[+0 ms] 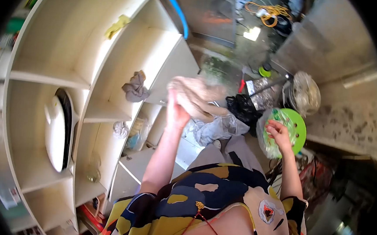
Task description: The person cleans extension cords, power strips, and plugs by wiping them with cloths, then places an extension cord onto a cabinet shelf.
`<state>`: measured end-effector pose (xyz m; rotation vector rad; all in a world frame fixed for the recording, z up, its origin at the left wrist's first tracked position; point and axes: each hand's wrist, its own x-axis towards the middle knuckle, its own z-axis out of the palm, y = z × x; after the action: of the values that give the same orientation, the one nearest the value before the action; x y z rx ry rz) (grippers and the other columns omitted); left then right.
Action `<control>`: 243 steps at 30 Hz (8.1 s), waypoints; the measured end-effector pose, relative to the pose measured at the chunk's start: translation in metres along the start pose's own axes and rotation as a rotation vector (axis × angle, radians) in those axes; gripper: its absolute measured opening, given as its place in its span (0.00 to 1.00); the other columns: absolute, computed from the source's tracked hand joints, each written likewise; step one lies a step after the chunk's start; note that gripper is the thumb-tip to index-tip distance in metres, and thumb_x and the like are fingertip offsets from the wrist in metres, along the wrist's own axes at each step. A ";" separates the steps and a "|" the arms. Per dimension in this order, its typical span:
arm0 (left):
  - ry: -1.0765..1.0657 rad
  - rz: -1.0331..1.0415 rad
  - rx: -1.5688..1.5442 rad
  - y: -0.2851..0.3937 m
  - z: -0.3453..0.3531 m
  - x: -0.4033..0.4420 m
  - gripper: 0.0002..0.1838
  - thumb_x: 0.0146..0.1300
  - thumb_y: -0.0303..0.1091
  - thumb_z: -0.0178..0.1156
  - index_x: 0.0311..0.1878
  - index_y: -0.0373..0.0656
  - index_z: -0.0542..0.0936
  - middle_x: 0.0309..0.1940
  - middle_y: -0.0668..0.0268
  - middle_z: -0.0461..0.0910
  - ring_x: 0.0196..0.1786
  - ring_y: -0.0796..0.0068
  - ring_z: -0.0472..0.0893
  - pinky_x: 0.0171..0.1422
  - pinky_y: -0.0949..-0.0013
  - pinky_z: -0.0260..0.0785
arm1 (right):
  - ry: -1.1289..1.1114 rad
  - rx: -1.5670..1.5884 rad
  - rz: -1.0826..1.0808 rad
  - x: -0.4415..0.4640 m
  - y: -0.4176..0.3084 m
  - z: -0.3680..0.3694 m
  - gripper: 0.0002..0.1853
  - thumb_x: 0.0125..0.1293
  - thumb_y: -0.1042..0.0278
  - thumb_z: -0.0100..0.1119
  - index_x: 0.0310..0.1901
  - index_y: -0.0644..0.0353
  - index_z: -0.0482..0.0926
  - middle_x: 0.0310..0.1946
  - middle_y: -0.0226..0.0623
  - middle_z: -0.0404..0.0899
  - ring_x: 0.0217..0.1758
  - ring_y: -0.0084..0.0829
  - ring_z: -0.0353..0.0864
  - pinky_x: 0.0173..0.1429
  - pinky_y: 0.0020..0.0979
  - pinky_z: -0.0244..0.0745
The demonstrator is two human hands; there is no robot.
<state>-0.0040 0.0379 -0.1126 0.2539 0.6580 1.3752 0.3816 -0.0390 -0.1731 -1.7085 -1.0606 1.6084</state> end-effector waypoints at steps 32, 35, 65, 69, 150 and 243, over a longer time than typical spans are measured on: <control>0.633 -0.136 2.091 0.212 -0.294 0.124 0.49 0.46 0.52 0.67 0.70 0.65 0.51 0.72 0.48 0.44 0.75 0.60 0.45 0.72 0.42 0.33 | 0.533 0.909 -0.467 -0.033 -0.128 0.003 0.31 0.67 0.47 0.50 0.65 0.57 0.60 0.63 0.38 0.65 0.64 0.36 0.66 0.68 0.38 0.59; 0.606 -0.189 2.128 0.207 -0.298 0.132 0.50 0.45 0.53 0.67 0.71 0.67 0.51 0.73 0.53 0.40 0.73 0.55 0.48 0.72 0.43 0.40 | 0.597 0.887 -0.480 -0.049 -0.123 -0.001 0.30 0.67 0.48 0.50 0.65 0.57 0.61 0.62 0.38 0.66 0.64 0.35 0.66 0.68 0.38 0.60; -0.311 -0.316 0.378 0.017 0.125 0.368 0.32 0.47 0.25 0.55 0.60 0.35 0.63 0.55 0.57 0.71 0.59 0.61 0.71 0.66 0.61 0.61 | 0.454 0.954 -0.278 0.235 -0.210 -0.042 0.21 0.62 0.69 0.56 0.56 0.67 0.72 0.51 0.39 0.76 0.52 0.30 0.77 0.57 0.32 0.72; -0.408 -0.292 0.333 0.002 0.208 0.432 0.31 0.46 0.25 0.54 0.58 0.35 0.64 0.52 0.57 0.72 0.56 0.63 0.72 0.63 0.63 0.63 | 0.406 0.831 -0.321 0.263 -0.249 -0.089 0.21 0.62 0.66 0.57 0.55 0.68 0.73 0.49 0.37 0.77 0.50 0.27 0.77 0.56 0.29 0.71; 0.304 0.209 -0.114 -0.073 0.348 0.884 0.28 0.66 0.38 0.48 0.69 0.47 0.58 0.67 0.60 0.60 0.69 0.58 0.60 0.71 0.49 0.52 | -0.471 1.223 0.554 0.866 -0.571 -0.233 0.21 0.59 0.68 0.48 0.54 0.66 0.69 0.53 0.44 0.75 0.57 0.41 0.73 0.67 0.42 0.61; 0.079 0.801 1.171 -0.026 0.514 1.098 0.22 0.54 0.34 0.60 0.53 0.41 0.69 0.56 0.54 0.63 0.60 0.53 0.59 0.65 0.55 0.51 | -0.241 0.741 -0.232 0.862 -0.711 -0.244 0.27 0.71 0.55 0.44 0.65 0.63 0.60 0.58 0.38 0.70 0.58 0.29 0.71 0.60 0.30 0.66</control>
<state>0.3661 1.1891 -0.0280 1.5269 1.4838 1.5817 0.4745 1.0904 -0.0208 -0.8901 -0.6065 1.7757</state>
